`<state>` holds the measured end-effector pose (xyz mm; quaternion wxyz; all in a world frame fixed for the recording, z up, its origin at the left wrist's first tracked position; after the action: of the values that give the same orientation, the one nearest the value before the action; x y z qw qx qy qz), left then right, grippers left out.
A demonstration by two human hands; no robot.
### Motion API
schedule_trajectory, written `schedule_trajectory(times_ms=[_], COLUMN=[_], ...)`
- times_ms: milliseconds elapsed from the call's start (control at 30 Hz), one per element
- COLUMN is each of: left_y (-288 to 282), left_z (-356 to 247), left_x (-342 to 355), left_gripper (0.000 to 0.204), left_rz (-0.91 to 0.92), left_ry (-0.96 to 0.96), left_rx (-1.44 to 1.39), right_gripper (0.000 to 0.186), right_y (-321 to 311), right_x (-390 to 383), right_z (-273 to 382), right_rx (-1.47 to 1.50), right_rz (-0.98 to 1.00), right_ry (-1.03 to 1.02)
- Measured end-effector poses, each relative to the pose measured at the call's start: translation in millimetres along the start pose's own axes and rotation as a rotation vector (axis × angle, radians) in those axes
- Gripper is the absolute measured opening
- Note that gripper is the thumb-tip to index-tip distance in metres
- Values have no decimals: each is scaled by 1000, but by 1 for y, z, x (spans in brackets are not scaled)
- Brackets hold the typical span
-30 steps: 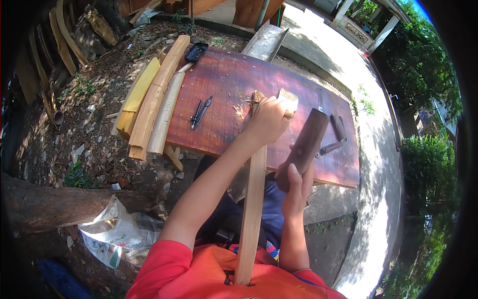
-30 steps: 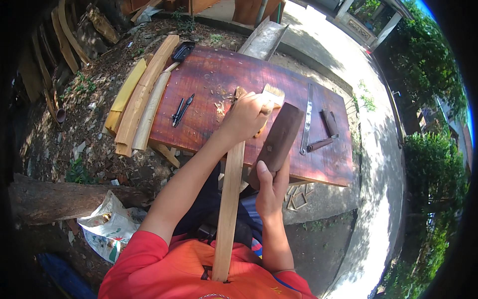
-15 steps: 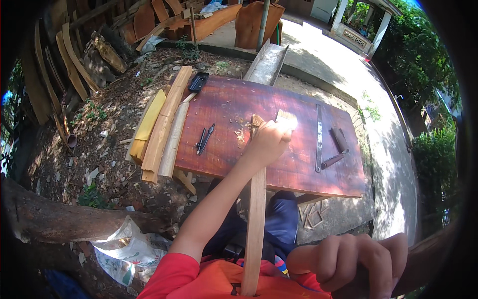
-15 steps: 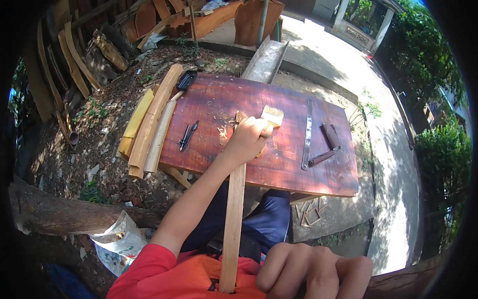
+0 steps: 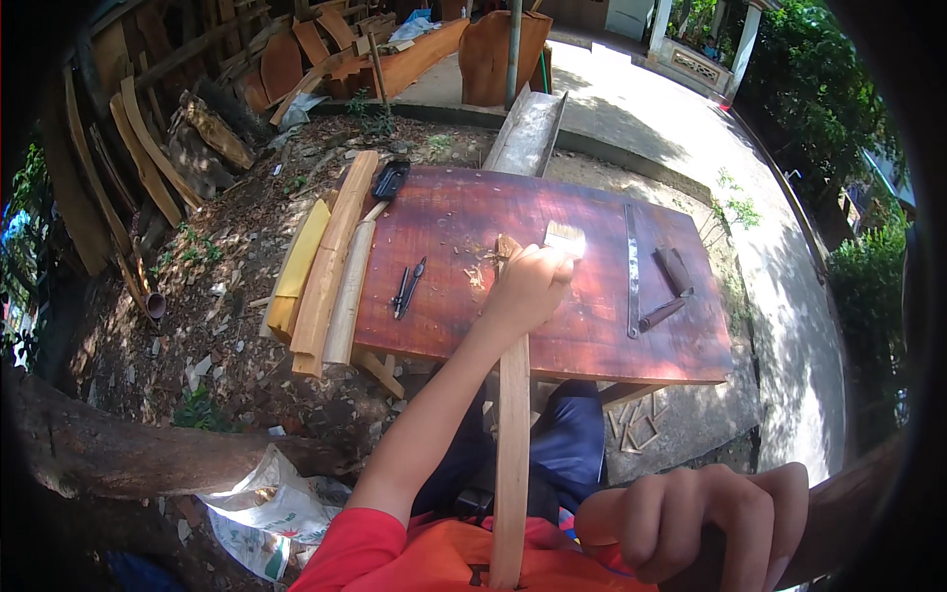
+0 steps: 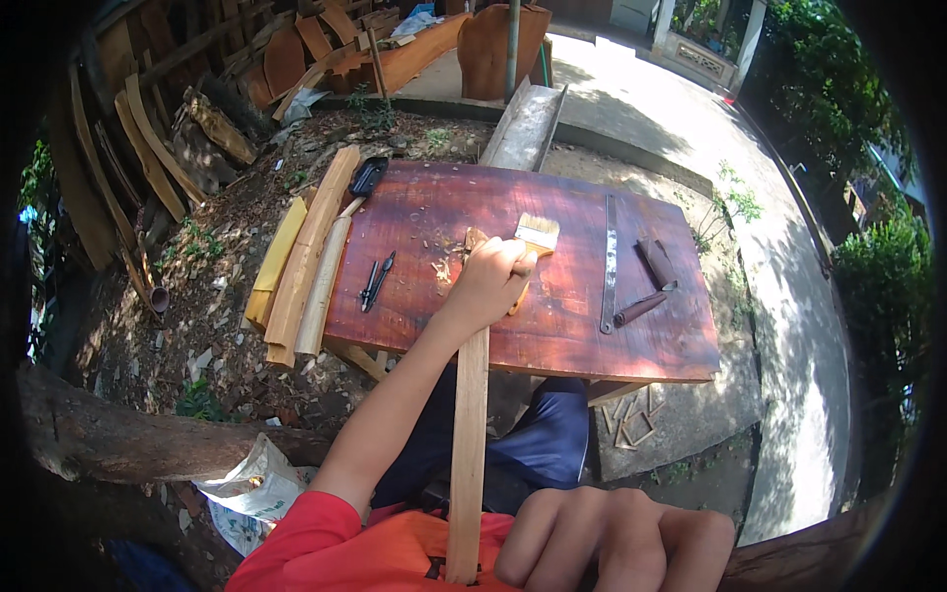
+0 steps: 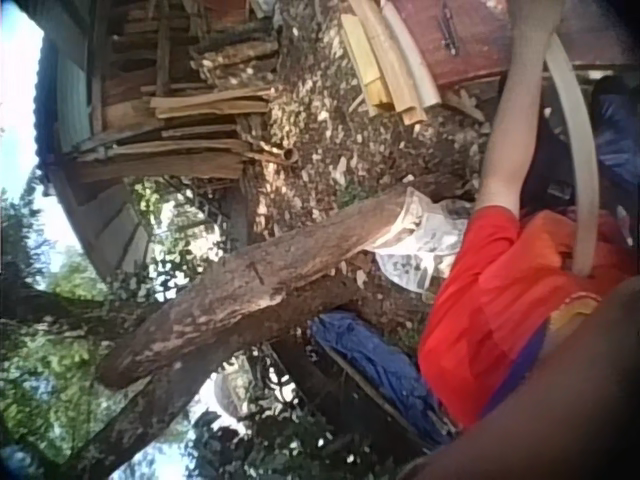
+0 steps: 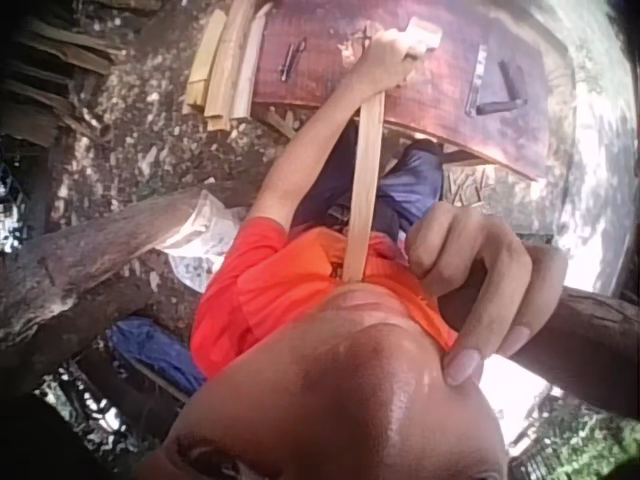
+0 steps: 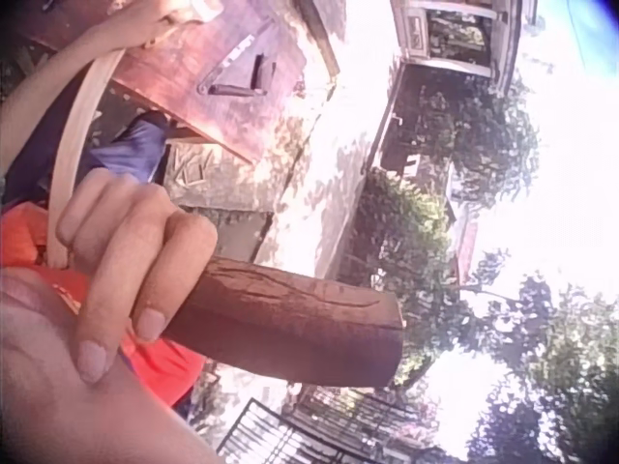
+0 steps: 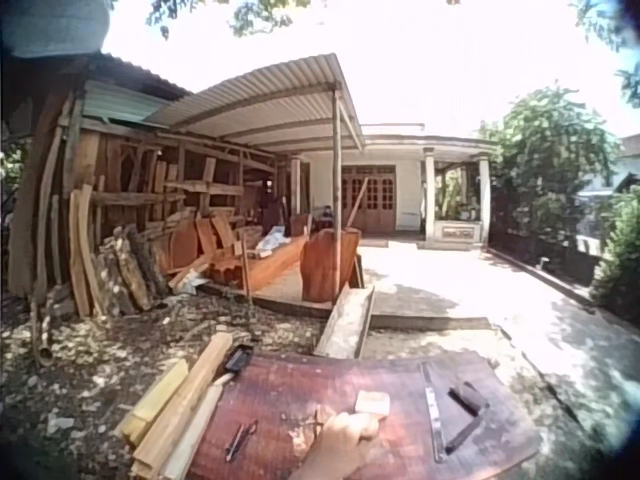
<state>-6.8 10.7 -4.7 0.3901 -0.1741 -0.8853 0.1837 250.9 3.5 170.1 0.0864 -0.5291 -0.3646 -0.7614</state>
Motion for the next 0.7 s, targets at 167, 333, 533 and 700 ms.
schedule_trajectory(times_ms=[167,333,533,700], left_y=[1,1,0,-2], left_z=[1,2,0,2], left_x=[-2,-2,-2,-2], left_gripper=[25,25,25,25], left_rz=[-11,-8,-29,-19], left_ry=[-18,36,-12,-12], left_rx=[0,-2,-18,-14], right_gripper=[18,21,23,20], right_y=[0,0,1,1], right_x=[4,-3,2,-1], right_z=[2,-4,-4,-11], right_rx=[6,11,-15,-14], right_rz=[32,36,-18,22], right_ry=[61,36,34,20])
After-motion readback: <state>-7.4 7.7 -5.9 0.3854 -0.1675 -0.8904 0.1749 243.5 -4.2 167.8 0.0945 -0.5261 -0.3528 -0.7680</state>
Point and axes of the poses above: each hand's wrist, its own x-axis towards the middle knuckle, its own y-axis out of the palm, z = x × y, the point moved 1 cm from there along x, towards the middle knuckle, and after that the axes turned 11 degrees about -y, right-handed, at the moved point
